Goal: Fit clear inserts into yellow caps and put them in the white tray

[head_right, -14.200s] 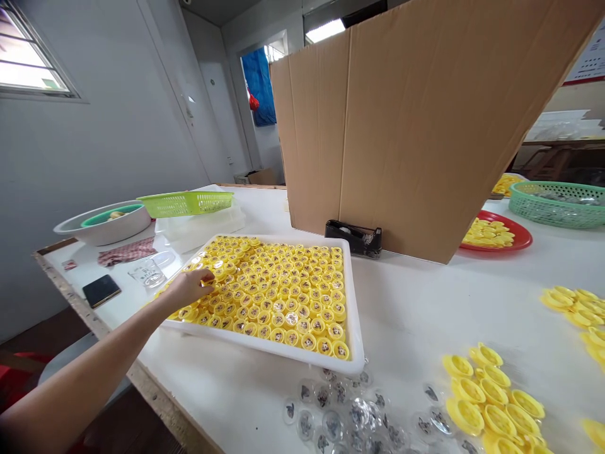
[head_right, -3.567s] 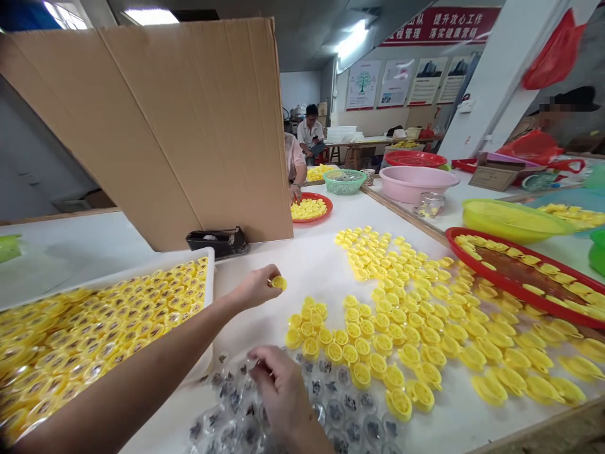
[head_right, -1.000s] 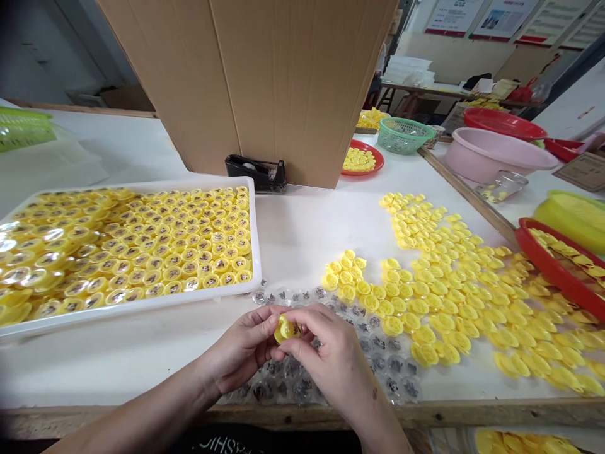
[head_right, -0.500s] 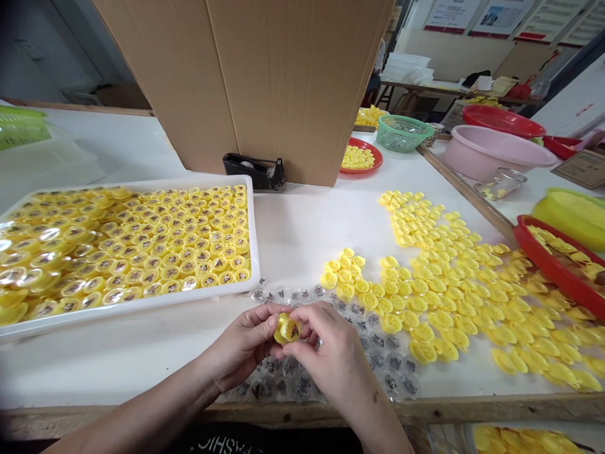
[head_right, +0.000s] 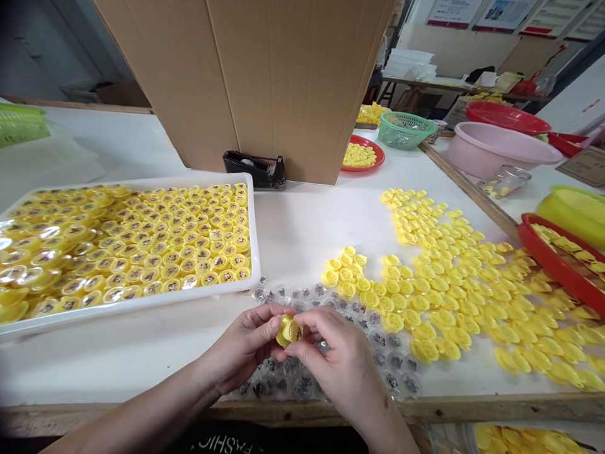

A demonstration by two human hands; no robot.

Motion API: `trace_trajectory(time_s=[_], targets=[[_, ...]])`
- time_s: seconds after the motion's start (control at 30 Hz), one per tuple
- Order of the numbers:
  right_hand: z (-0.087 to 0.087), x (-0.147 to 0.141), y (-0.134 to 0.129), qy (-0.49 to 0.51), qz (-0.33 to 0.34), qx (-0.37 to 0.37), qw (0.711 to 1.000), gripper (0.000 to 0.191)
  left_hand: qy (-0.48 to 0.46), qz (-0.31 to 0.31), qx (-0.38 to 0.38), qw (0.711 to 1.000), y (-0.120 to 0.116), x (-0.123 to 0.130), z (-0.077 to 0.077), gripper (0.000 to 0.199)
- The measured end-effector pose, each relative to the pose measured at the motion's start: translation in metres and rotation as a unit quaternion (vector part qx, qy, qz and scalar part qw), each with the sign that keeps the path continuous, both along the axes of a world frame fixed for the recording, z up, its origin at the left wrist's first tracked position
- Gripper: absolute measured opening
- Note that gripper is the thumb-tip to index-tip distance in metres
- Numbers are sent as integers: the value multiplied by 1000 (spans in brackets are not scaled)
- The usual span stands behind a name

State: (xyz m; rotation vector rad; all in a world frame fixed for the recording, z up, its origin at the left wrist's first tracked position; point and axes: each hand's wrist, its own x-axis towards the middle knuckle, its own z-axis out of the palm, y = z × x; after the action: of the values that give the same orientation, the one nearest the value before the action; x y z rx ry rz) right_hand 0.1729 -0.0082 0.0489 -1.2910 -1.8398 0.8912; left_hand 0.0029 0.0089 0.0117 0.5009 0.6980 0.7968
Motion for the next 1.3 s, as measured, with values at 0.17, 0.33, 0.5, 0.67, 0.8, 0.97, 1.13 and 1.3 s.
trace_trajectory(time_s=[0.17,0.33,0.5,0.67,0.8,0.97,1.13,1.3], targets=[[-1,-1,0,-19,-1,31,999,18,13,2,15,1000,0,0,1,35],[4,-5,-1,-55,-5,111,992,21,20,3,36,999,1,-1,3,34],[6,-10,-2,-77,-8,130,988,19,25,4,47,999,2,-2,2,33],[-3,-18,-2,-119,-20,157,980,18,48,2,45,998,3,-3,-2,35],[-13,-26,-2,-110,-50,152,981,12,62,-20,73,995,2,-8,-3,41],[-18,-23,0,-39,-40,117,992,16,139,-37,181,973,2,-16,5,36],[-21,-13,2,75,-40,-20,996,20,193,-20,207,959,0,-18,11,35],[-22,-16,1,112,-37,-73,990,15,245,-4,288,926,-2,-20,7,26]])
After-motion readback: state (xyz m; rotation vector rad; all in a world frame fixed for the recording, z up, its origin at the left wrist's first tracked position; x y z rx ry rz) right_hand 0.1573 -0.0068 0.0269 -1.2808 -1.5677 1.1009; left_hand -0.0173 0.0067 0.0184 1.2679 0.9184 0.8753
